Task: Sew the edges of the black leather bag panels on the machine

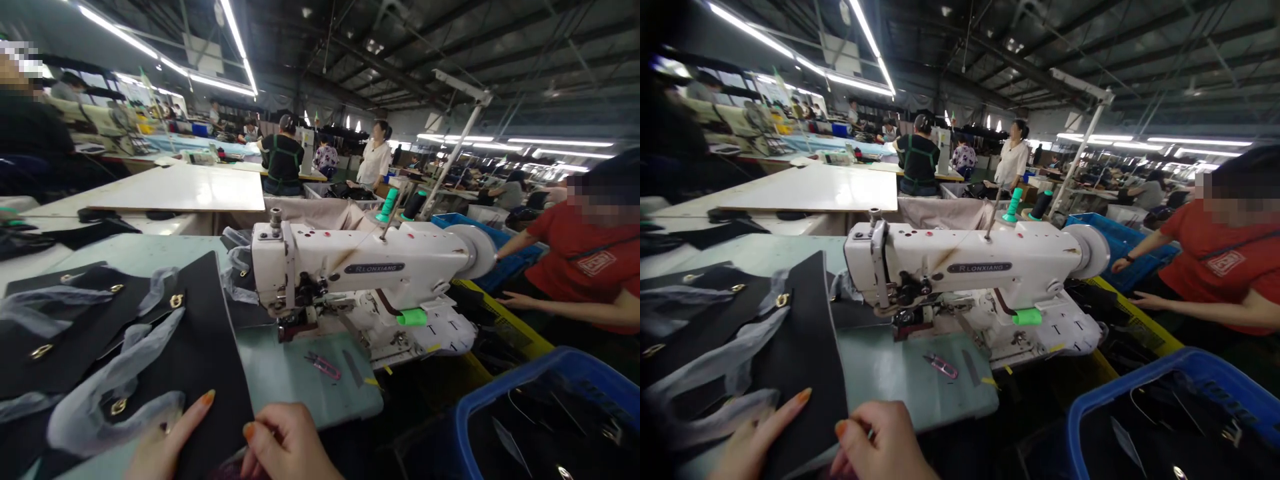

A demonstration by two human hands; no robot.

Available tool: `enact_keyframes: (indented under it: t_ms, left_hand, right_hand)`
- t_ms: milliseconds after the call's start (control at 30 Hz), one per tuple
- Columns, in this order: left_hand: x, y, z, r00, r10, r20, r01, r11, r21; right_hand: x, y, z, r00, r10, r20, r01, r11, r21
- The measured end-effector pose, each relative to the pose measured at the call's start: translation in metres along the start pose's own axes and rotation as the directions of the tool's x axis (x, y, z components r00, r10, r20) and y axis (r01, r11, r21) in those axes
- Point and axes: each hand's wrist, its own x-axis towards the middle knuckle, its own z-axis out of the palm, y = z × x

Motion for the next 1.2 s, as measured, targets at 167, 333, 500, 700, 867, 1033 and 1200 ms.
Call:
enact_keyframes:
  t_ms: [167,333,500,700,867,1033,1200]
  left_hand:
    - [0.010,0.019,0.024,0.984,-0.155,-0.085,0.123,0.945,-0.303]
    - [0.018,0.028,0.027,0.979,-0.197,-0.045,0.158,0.885,-0.439]
    - [0.015,0.028,0.025,0.974,-0.224,-0.040,0.180,0.865,-0.469]
    - [0.019,0.027,0.026,0.981,-0.195,0.009,0.175,0.855,-0.488]
    - [0.022,0.020,0.025,0.989,-0.147,0.024,0.141,0.870,-0.473]
    - [0.035,0.015,0.026,0.993,-0.112,0.039,0.118,0.923,-0.366]
    - [0.074,0.015,0.041,0.990,-0.008,0.138,0.050,0.950,-0.308]
  right_hand:
    - [-0.010,-0.008,-0.017,0.995,-0.036,-0.090,0.045,0.994,0.101]
    - [-0.007,-0.009,-0.026,0.992,-0.002,-0.123,0.021,0.988,0.152]
    - [-0.001,-0.014,-0.024,0.994,-0.047,-0.098,0.062,0.985,0.160]
    - [0.010,-0.027,-0.017,0.998,-0.066,-0.010,0.067,0.984,0.163]
    - [0.016,-0.032,-0.013,0.998,-0.061,0.022,0.060,0.996,0.068]
    - [0.026,-0.016,-0.013,0.998,-0.008,-0.057,0.012,0.998,0.057]
    - [0.055,0.011,-0.020,0.983,0.060,-0.171,-0.028,0.982,0.185]
